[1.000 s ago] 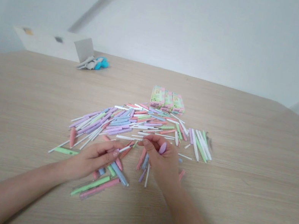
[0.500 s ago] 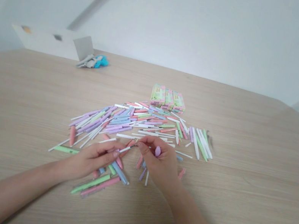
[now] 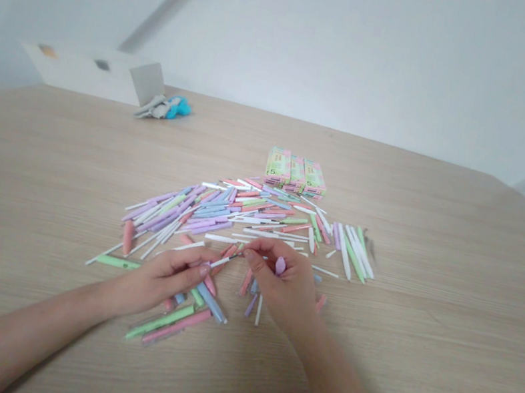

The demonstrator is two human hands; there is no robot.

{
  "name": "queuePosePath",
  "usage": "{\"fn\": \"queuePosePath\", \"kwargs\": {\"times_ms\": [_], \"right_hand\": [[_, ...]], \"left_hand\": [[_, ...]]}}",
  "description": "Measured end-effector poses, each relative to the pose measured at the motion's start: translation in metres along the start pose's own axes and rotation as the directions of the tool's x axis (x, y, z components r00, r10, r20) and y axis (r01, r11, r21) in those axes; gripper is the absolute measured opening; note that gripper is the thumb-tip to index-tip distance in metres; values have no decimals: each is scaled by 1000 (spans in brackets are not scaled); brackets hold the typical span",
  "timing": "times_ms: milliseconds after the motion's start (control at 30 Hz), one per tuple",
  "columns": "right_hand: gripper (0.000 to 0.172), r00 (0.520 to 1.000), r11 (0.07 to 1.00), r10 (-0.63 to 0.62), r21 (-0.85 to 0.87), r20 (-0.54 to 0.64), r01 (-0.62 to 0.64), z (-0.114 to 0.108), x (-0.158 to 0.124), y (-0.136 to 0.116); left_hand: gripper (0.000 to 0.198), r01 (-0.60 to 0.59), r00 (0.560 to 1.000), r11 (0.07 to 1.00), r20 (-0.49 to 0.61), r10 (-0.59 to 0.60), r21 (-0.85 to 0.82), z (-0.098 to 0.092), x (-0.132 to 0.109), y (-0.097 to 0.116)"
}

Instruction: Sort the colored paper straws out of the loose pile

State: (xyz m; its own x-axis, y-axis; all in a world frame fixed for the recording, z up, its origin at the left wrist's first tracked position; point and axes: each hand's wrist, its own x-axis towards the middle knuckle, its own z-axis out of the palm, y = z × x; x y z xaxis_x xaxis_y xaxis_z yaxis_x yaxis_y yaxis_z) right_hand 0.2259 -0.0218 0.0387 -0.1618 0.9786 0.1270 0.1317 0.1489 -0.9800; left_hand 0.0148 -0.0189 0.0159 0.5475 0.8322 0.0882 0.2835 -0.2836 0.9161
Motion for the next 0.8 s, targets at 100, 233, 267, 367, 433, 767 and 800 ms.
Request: {"fn": "queuePosePath", "kwargs": {"times_ms": [100,233,267,367,433,767,800], "right_hand": [[15,1000,1000,8,-30,6,-8,0,-1,1],[15,999,996,7,-87,32,-4,1,-1,2],[14,999,996,5,-86,43,-2,2,-1,3],[13,997,998,8,-58,71,-4,4,1,6],[12,997,999,8,-50,77,-4,5,2,8],[16,999,992,35,-119,36,-31,9,0,10],[15,999,991,41,-127,30,-37,10,0,10]], "left_hand": [[35,4,1000,1000,5,-4,-2,-1,0,0],[36,4,1000,1000,22,-4,1,-1,-1,-1],[36,3,1000,1000,27,-3,3,-1,-1,-2],[33,-3,999,1000,37,2,18,-1,-1,-1],[32,-7,999,999,33,6,31,-1,-1,-1],[31,-44,999,995,28,42,93,1,-3,-4],[31,-47,999,994,29,44,103,1,-2,-5]]}}
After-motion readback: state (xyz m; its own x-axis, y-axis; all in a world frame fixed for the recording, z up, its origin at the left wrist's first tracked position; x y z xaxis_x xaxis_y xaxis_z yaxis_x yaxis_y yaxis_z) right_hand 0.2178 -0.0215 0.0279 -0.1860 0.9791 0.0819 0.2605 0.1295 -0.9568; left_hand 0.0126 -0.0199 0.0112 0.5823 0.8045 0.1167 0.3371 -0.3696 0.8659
